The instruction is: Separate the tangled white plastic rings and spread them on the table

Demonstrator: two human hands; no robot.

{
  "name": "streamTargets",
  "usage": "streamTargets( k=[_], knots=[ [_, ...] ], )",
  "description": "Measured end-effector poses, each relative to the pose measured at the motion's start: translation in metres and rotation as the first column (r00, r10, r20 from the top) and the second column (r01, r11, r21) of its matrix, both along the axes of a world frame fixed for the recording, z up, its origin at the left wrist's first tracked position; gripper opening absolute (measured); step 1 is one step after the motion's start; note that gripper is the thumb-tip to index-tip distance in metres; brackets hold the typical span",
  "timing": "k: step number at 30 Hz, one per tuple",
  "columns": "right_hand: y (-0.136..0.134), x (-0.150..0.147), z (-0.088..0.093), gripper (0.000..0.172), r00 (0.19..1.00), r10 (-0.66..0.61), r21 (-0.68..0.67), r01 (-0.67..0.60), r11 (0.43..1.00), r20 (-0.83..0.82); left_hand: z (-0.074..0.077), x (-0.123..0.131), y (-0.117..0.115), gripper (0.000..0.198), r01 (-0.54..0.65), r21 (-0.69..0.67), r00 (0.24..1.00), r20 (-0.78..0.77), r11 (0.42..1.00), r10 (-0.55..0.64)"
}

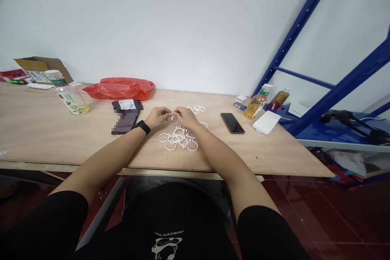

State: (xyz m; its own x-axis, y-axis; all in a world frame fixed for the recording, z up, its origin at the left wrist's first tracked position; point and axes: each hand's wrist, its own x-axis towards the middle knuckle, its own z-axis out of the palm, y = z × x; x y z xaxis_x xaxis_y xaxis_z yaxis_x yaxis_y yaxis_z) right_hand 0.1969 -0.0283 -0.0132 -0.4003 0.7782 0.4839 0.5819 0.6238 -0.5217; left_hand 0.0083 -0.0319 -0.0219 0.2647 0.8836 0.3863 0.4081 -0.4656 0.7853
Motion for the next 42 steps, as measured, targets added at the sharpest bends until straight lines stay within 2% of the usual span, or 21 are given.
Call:
streamTargets(
  k=[4,7,9,12,14,16,20,24,27,30,32,34,38,42],
  knots=[
    [0.006,0.005,0.005,0.018,0.999,-0.04,-0.009,0.04,0.999,-0.016,0.003,-0.004,-0.002,0.023,-0.093,0.201,0.971,-0.199,0.975,0.134],
    [0.013,0.016,0.009,0.013,0.994,-0.102,-0.095,0.106,0.99,0.046,0.002,-0.007,0.001,0.022,-0.119,0.309,0.914,-0.338,0.943,0.226],
    [0.018,0.026,0.01,0.012,0.99,-0.089,-0.221,0.112,0.969,0.11,-0.001,-0.008,0.006,0.023,-0.131,0.316,0.888,-0.383,0.94,0.253],
    [0.021,0.038,0.011,0.018,0.984,0.017,-0.443,0.063,0.894,0.175,-0.006,-0.008,0.012,0.025,-0.152,0.282,0.871,-0.416,0.947,0.264],
    [0.021,0.042,0.011,0.019,0.98,0.073,-0.513,0.033,0.857,0.185,-0.008,-0.007,0.013,0.026,-0.159,0.268,0.871,-0.415,0.95,0.263],
    [0.019,0.042,0.012,0.016,0.972,0.109,-0.529,0.019,0.848,0.21,-0.008,-0.006,0.012,0.027,-0.147,0.27,0.881,-0.402,0.952,0.25],
    [0.016,0.036,0.014,0.006,0.946,0.111,-0.444,0.038,0.895,0.304,-0.005,-0.005,0.004,0.026,-0.047,0.272,0.913,-0.378,0.961,0.151],
    [0.016,0.031,0.014,0.007,0.97,-0.006,-0.327,0.088,0.941,0.242,-0.001,-0.002,-0.005,0.025,0.066,0.291,0.932,-0.36,0.955,0.045],
    [0.016,0.029,0.013,0.009,0.985,-0.097,-0.31,0.137,0.941,0.139,0.003,0.003,-0.011,0.025,0.132,0.291,0.93,-0.368,0.948,-0.017],
    [0.012,0.023,0.013,0.011,0.988,-0.138,-0.369,0.152,0.917,0.065,0.006,0.007,-0.014,0.024,0.163,0.281,0.928,-0.37,0.946,-0.05],
    [0.01,0.018,0.012,0.012,0.99,-0.136,-0.408,0.143,0.901,0.047,0.007,0.008,-0.015,0.021,0.144,0.287,0.934,-0.355,0.947,-0.034],
    [0.008,0.014,0.011,0.014,0.988,-0.151,-0.375,0.148,0.915,0.024,0.007,0.008,-0.015,0.02,0.095,0.31,0.945,-0.326,0.946,0.013],
    [0.007,0.01,0.007,0.018,0.977,-0.178,-0.153,0.159,0.975,-0.121,0.005,0.004,-0.012,0.021,-0.044,0.333,0.955,-0.264,0.942,0.138],
    [0.005,0.007,0.005,0.015,0.981,-0.073,0.013,0.076,0.997,-0.18,0.004,0.003,-0.01,0.021,-0.103,0.264,0.951,-0.255,0.959,0.173]
  ],
)
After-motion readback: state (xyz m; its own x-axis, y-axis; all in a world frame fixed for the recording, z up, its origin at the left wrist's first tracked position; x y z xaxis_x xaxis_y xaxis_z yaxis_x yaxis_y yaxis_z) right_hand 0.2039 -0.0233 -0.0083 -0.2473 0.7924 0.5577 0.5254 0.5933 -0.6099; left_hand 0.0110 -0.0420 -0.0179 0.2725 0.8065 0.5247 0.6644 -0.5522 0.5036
